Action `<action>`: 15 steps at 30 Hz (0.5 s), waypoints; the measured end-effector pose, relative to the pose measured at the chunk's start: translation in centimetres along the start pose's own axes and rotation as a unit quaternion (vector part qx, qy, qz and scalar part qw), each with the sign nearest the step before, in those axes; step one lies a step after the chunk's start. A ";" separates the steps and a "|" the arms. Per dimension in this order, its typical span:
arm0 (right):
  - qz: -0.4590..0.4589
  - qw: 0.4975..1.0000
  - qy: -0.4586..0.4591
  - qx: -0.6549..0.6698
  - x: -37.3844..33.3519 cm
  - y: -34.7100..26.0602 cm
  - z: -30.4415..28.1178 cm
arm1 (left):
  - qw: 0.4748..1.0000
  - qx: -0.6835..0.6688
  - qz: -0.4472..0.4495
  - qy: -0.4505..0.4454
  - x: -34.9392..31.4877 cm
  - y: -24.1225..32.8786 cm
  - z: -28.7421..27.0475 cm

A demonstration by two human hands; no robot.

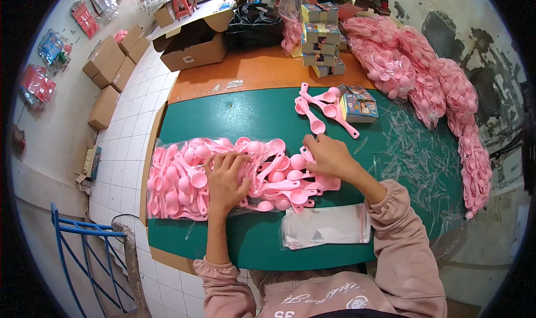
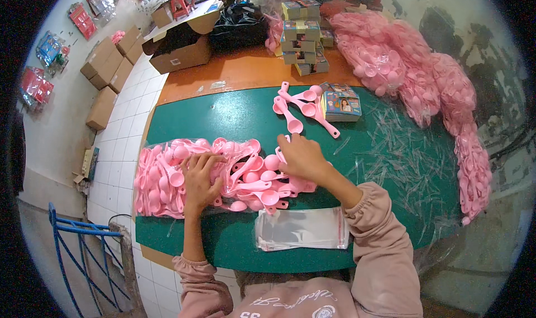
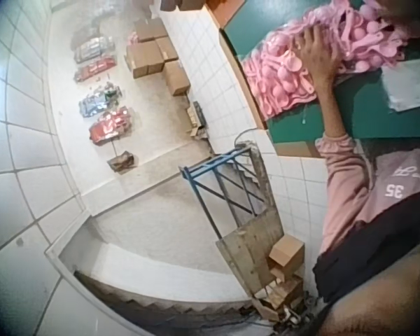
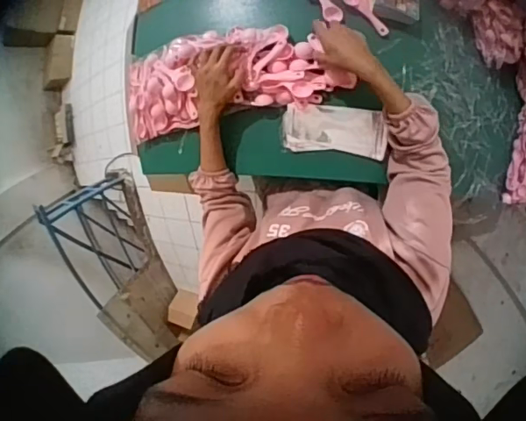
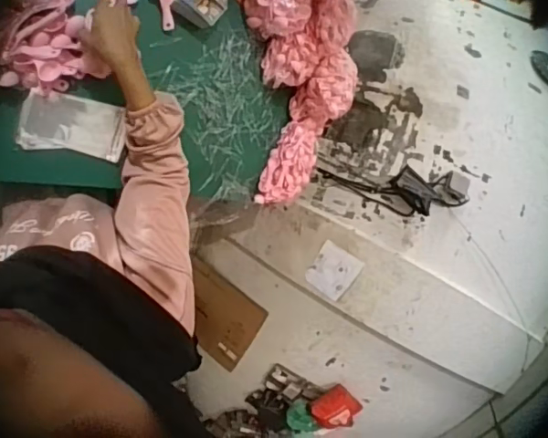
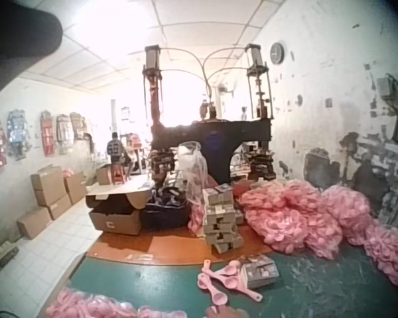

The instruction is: Packaging pink plastic spoons and product labels into small clear plastic bags.

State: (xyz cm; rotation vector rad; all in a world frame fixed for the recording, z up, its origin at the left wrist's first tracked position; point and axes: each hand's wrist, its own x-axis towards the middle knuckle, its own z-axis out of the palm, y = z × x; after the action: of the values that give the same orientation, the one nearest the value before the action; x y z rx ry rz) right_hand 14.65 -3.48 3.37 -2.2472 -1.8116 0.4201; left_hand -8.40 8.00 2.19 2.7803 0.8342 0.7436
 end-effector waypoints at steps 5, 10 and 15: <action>-0.006 0.968 -0.024 0.250 2.5 2.6 -2.5 | 1.000 -0.002 0.000 -0.003 0.0 0.0 -0.1; -0.031 0.968 -0.057 0.242 4.6 4.0 -4.6 | 1.000 0.000 -0.002 -0.006 -0.1 -0.1 0.0; 0.000 0.936 -0.066 0.345 5.6 3.7 -5.6 | 1.000 0.000 0.004 0.000 0.0 0.1 -0.2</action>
State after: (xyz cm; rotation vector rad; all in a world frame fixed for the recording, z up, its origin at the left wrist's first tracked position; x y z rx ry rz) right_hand 21.12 1.18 6.89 -1.7502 -1.4043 1.0404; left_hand -8.47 7.88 2.34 2.7852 0.8219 0.7448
